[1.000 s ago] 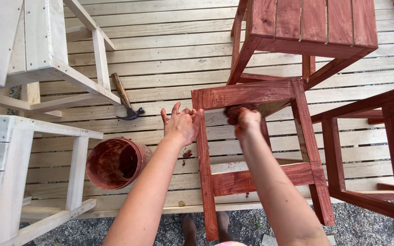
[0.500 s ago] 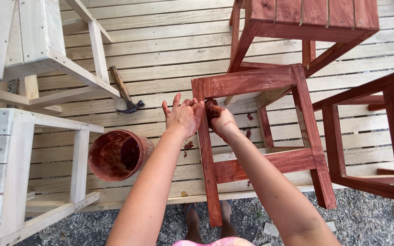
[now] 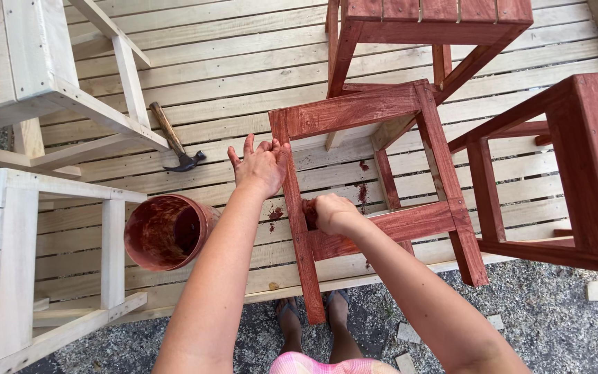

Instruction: The person applies a red wood stain to unfinished wooden stool frames. They dip a cloth into a bucket of stain and wipe it over the legs, rails and seat edges of the stools, working on one stool at a time and turning stools to reach different surfaces.

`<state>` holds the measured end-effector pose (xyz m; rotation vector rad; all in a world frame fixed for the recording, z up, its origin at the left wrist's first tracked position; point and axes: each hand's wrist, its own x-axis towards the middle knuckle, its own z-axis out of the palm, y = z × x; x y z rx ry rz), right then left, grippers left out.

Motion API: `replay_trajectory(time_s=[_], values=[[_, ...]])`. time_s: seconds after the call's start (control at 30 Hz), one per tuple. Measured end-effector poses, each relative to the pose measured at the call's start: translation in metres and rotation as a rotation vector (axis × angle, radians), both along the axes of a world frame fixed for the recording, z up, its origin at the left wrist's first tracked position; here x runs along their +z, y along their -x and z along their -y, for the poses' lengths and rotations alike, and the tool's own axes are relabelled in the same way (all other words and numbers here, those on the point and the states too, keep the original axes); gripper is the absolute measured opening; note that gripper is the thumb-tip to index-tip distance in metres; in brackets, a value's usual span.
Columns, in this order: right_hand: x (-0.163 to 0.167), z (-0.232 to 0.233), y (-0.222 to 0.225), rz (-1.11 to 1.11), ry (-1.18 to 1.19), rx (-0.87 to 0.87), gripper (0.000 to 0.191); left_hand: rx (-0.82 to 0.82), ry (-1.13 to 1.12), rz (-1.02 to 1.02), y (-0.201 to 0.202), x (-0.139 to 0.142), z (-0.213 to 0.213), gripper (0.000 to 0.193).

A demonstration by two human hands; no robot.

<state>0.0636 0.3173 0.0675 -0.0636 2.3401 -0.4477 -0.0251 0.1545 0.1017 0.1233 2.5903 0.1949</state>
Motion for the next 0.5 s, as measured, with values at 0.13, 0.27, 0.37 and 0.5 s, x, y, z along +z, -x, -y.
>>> replay_trajectory(time_s=[0.13, 0.27, 0.37, 0.5], values=[[0.022, 0.001, -0.008, -0.040, -0.077, 0.228, 0.030, 0.008, 0.006, -0.011, 0.000, -0.001, -0.001, 0.072], [0.014, -0.013, 0.002, 0.105, 0.060, 0.015, 0.031, -0.002, 0.000, -0.021, -0.002, 0.000, 0.000, 0.072], [-0.009, -0.027, 0.031, -0.061, 0.279, -0.241, 0.029, 0.008, -0.024, -0.020, -0.003, -0.002, 0.002, 0.071], [-0.035, -0.024, 0.068, -0.022, 0.484, -0.777, 0.023, 0.003, -0.027, -0.038, -0.003, -0.006, 0.005, 0.071]])
